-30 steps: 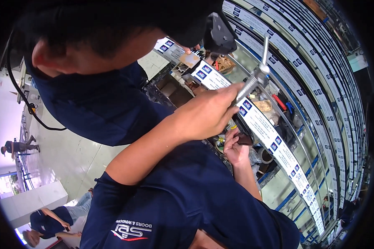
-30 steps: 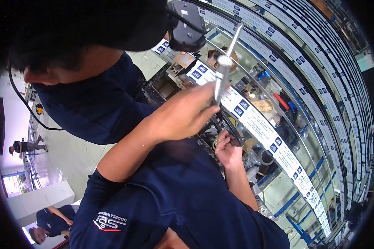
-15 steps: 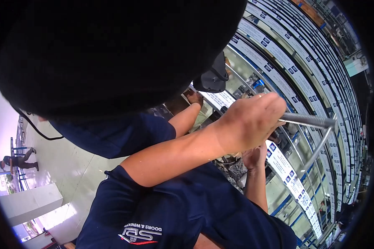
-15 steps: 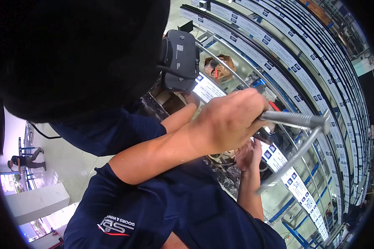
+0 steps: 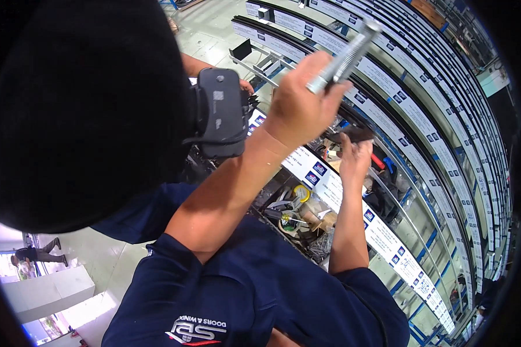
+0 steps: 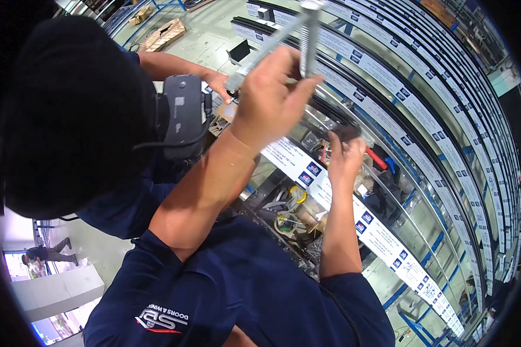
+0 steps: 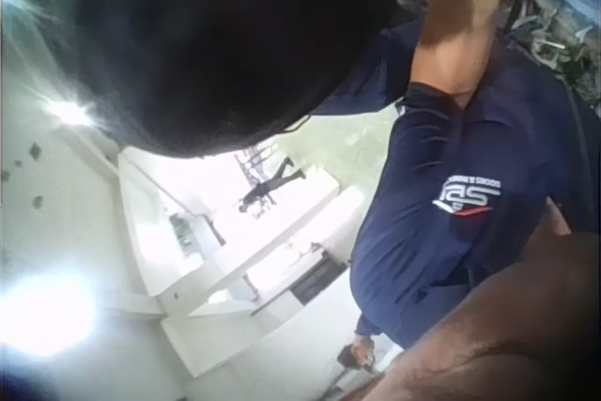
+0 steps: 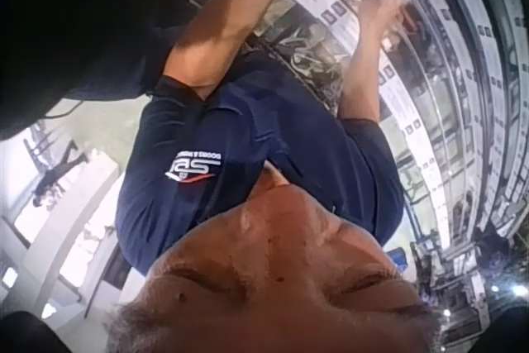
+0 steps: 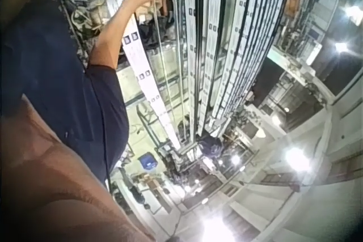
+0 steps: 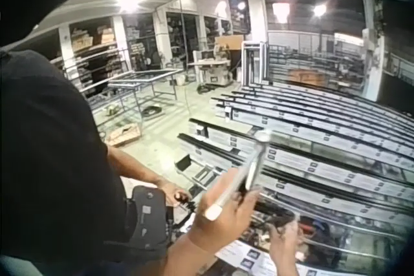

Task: The person assembles metal frames by applying gaskets and metal parts to them, using scissors, a clamp, and a measuring tape.

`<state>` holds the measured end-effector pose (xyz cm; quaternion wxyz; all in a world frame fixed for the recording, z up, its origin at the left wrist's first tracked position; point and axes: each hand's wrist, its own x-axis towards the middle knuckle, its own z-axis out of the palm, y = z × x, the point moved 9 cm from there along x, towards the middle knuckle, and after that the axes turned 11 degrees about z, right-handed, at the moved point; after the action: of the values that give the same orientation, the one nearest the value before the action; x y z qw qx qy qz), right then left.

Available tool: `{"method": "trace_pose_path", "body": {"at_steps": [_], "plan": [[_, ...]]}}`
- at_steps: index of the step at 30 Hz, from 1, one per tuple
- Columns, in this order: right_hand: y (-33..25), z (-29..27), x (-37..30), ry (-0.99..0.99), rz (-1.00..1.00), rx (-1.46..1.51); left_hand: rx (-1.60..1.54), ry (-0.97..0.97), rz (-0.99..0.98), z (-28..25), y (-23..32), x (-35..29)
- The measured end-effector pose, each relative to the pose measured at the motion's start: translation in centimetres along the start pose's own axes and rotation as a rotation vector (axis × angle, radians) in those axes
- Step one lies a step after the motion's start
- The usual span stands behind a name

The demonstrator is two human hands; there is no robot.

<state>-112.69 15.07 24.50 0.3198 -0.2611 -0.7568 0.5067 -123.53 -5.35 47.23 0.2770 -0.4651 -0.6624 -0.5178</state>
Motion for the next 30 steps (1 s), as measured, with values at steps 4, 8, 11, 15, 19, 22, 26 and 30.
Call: {"method": "trace_pose_path", "body": {"at_steps": [4, 8, 11, 15, 19, 22, 26, 30], "plan": [[2.4, 6.2, 2.8, -0.191, 0.185, -0.006, 0.151, -0.035, 0.007, -0.1, -4.9, -0.3], [4.6, 11.1, 5.4, -0.240, 0.117, -0.156, 0.180, -0.061, -0.212, 0.1, -10.6, -2.1], [3.5, 15.3, 6.2, -0.350, 0.056, -0.156, 0.219, -0.069, -0.346, -1.9, -14.3, -4.4], [3.3, 18.6, 7.6, -0.422, -0.020, -0.094, 0.224, 0.012, -0.404, -3.8, -18.8, -7.5], [3.9, 22.2, 9.2, -0.472, -0.071, -0.137, 0.304, 0.052, -0.441, -5.7, -20.0, -8.4], [3.8, 24.1, 9.5, -0.512, -0.084, -0.121, 0.420, 0.039, -0.449, -6.3, -19.5, -8.4], [5.2, 26.3, 9.2, -0.522, -0.127, -0.047, 0.463, 0.028, -0.474, -6.5, -19.1, -9.0], [5.6, 27.7, 8.3, -0.559, -0.214, -0.084, 0.433, 0.044, -0.452, -6.9, -19.0, -9.2]]}}
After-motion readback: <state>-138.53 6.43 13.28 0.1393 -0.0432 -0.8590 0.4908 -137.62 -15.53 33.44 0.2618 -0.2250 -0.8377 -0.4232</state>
